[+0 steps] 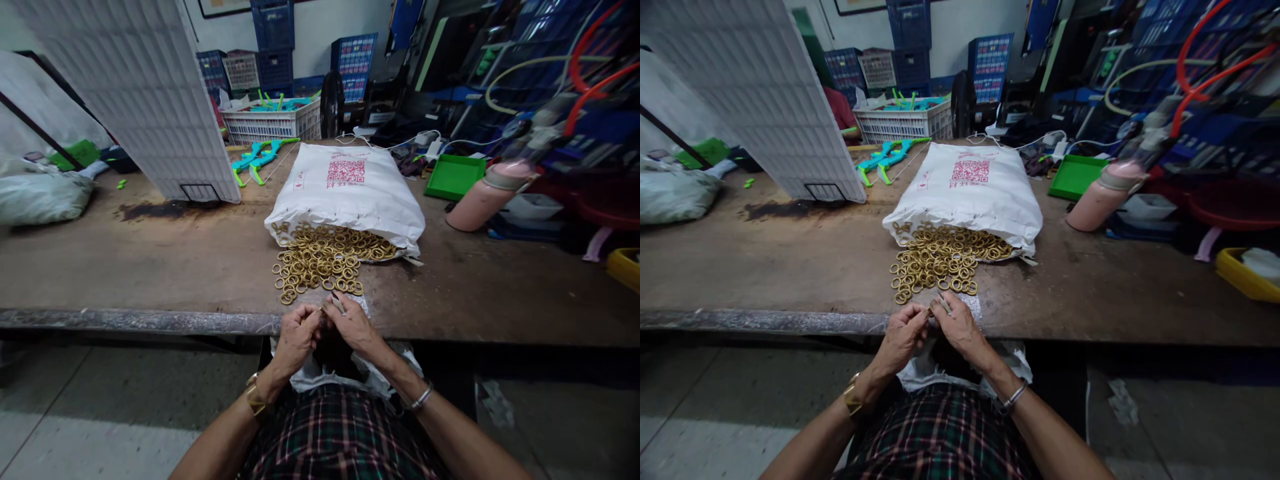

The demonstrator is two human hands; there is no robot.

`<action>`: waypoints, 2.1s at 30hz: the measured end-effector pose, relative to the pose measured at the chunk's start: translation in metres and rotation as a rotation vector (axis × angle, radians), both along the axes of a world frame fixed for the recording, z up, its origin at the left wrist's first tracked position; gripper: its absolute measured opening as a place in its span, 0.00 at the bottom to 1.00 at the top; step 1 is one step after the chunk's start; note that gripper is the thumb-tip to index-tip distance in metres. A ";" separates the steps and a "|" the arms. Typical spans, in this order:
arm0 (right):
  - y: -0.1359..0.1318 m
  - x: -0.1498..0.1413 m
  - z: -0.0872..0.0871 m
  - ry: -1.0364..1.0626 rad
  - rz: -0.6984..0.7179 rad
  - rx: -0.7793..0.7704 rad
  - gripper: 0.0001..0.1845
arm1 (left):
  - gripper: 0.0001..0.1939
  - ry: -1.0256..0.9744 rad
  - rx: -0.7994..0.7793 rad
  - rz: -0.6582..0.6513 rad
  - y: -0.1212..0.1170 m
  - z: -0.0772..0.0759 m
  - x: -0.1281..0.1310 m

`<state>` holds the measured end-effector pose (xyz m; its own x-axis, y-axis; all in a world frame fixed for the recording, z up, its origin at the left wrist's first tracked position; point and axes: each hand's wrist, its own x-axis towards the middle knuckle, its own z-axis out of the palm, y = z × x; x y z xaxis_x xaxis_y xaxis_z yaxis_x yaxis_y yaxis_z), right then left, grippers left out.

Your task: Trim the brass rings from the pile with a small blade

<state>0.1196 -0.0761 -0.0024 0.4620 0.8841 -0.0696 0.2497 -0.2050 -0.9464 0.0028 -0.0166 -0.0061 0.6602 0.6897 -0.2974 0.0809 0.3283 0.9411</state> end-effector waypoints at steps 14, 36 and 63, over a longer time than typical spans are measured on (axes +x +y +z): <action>0.005 0.003 -0.010 -0.119 -0.013 0.004 0.11 | 0.17 -0.112 -0.262 -0.089 -0.001 0.001 0.000; -0.006 0.001 -0.014 -0.672 0.236 -0.163 0.11 | 0.16 -0.081 -0.106 -0.055 0.002 -0.008 -0.003; -0.003 0.002 -0.011 -0.715 0.283 -0.268 0.12 | 0.18 -0.051 -0.039 -0.050 0.002 -0.008 -0.003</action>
